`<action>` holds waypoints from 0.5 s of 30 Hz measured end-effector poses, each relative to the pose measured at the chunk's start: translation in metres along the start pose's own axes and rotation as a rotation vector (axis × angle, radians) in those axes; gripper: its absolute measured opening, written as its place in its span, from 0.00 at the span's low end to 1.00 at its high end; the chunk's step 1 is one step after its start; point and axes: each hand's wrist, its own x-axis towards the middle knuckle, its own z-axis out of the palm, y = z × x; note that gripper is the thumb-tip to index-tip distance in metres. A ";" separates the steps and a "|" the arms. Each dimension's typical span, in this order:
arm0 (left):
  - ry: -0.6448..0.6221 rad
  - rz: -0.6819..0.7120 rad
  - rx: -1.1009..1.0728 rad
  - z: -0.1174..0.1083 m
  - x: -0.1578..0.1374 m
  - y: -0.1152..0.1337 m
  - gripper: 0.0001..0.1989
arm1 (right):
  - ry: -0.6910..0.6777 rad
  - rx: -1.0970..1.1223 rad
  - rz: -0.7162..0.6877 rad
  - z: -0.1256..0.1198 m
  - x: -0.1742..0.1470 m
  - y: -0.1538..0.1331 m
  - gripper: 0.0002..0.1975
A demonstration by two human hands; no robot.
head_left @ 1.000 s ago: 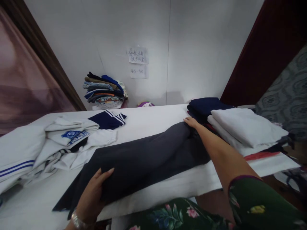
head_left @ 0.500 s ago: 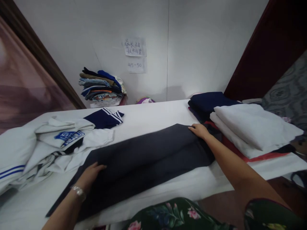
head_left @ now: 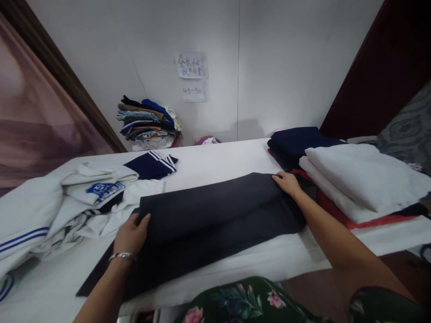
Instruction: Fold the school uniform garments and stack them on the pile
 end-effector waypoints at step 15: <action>0.026 0.653 0.224 0.023 -0.015 0.081 0.29 | 0.091 -0.221 -0.046 0.010 -0.020 -0.016 0.19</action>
